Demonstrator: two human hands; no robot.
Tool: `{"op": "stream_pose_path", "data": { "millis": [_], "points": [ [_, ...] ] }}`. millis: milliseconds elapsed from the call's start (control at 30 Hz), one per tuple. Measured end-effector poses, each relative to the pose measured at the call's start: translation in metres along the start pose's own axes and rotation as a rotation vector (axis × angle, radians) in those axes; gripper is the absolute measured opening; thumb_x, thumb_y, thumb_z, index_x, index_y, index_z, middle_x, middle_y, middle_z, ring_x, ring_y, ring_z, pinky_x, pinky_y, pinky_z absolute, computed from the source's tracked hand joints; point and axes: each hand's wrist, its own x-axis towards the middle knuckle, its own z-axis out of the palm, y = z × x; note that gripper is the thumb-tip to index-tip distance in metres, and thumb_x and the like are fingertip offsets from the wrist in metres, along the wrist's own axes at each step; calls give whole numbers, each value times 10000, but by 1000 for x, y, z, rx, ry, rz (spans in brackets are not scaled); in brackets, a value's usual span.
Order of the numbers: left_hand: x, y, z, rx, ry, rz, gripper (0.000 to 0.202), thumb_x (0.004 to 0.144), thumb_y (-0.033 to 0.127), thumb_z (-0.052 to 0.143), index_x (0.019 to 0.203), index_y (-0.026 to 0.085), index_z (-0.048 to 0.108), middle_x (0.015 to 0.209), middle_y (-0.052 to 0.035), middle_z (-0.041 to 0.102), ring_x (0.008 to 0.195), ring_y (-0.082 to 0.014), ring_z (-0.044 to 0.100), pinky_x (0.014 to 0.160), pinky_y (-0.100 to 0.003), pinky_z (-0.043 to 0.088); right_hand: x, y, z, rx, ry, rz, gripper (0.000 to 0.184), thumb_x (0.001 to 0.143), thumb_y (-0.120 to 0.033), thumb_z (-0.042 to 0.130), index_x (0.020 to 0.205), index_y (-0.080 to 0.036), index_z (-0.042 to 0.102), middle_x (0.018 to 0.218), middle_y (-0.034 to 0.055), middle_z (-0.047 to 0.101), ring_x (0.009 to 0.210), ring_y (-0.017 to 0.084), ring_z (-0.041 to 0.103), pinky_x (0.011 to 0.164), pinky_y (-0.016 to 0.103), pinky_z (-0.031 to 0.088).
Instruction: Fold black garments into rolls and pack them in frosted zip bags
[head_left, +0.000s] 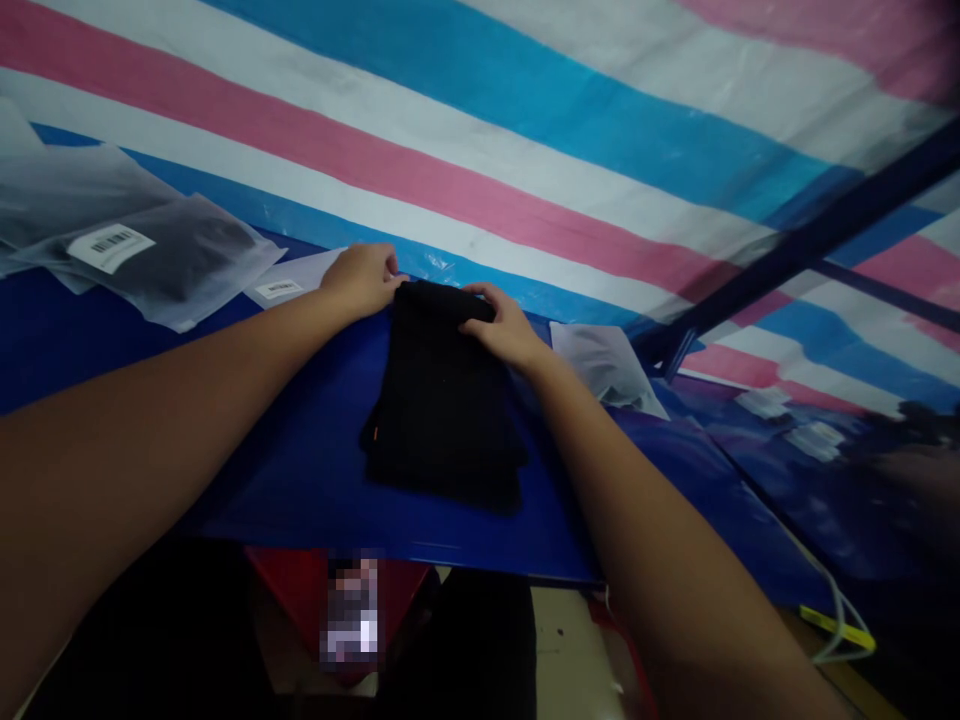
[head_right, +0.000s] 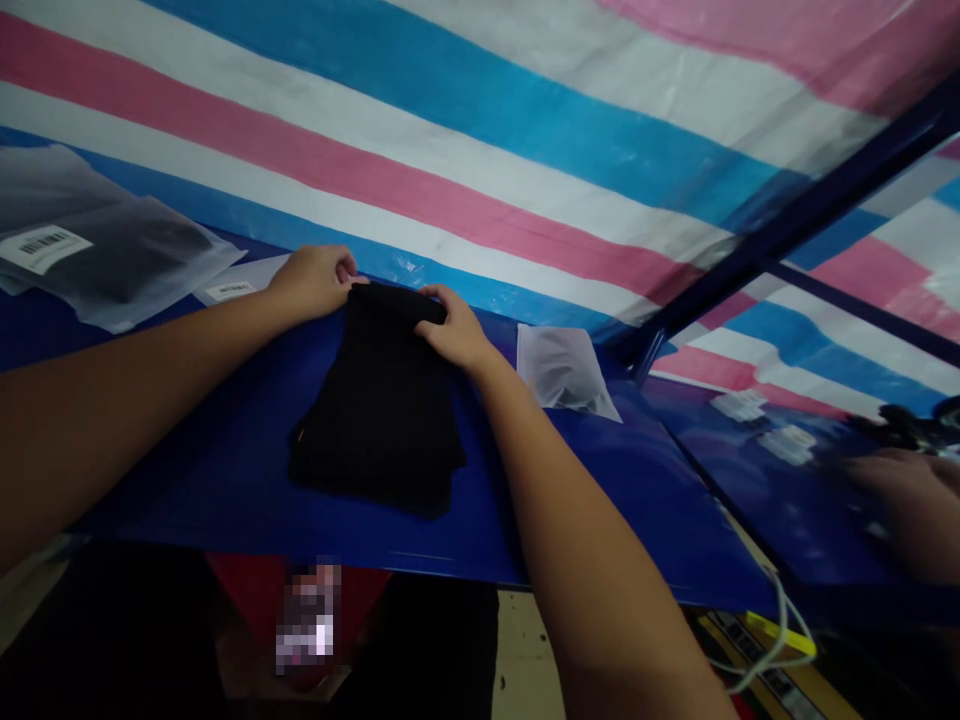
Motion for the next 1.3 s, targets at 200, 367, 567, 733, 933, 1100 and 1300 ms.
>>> {"op": "stream_pose_path", "data": {
  "millis": [200, 367, 567, 733, 933, 1100, 1300],
  "points": [
    [-7, 18, -2, -366, -19, 214, 225, 952, 404, 676, 1090, 226, 675, 1124, -73, 771, 974, -216, 702, 894, -364, 549, 0, 5, 5, -176, 89, -250, 522, 733, -287, 669, 1248, -212, 634, 1276, 136, 726, 1173, 344, 684, 1069, 547, 544],
    [-19, 17, 2, -120, -198, 443, 432, 836, 307, 758, 1259, 239, 700, 1188, -81, 769, 1079, -289, 719, 944, -403, 536, 3, 7, 5, -167, 159, -203, 357, 812, -251, 618, 1166, -248, 663, 1233, 98, 753, 1172, 323, 685, 1093, 537, 533],
    [-18, 21, 6, -215, -81, 319, 192, 904, 286, 694, 1082, 232, 742, 1020, -42, 782, 951, -239, 716, 887, -371, 532, 5, 2, 5, -73, 81, -126, 304, 854, -358, 634, 1128, -228, 667, 1132, 75, 749, 1079, 307, 689, 1018, 513, 549],
    [-15, 18, 8, -215, -118, 263, 412, 831, 316, 796, 1225, 237, 705, 1206, -70, 771, 1104, -282, 709, 960, -414, 541, 3, 5, 8, -85, 150, 31, 448, 849, -378, 684, 1260, -226, 594, 1118, 92, 697, 944, 276, 680, 877, 486, 581],
    [-18, 17, 6, -174, -186, 367, 386, 871, 237, 722, 1257, 242, 697, 1256, -78, 770, 1159, -294, 716, 1019, -439, 547, 2, 7, 9, -101, 224, 1, 601, 751, -105, 588, 1333, -254, 563, 1218, 94, 707, 903, 236, 688, 810, 437, 597],
    [-19, 20, 8, -159, -142, 338, 308, 963, 340, 672, 1252, 239, 704, 1268, -89, 776, 1180, -293, 714, 1049, -445, 543, 4, 6, 10, -107, 245, -140, 386, 837, -168, 590, 1214, -245, 628, 1208, 89, 736, 1091, 272, 705, 979, 481, 586],
    [-18, 18, 9, -198, -83, 332, 408, 862, 222, 697, 1269, 245, 682, 1286, -89, 767, 1196, -295, 708, 1055, -442, 551, 6, 5, 10, -70, 252, -118, 324, 879, -250, 599, 1202, -253, 624, 1266, 95, 731, 1143, 296, 695, 987, 506, 584]
  ]
}}
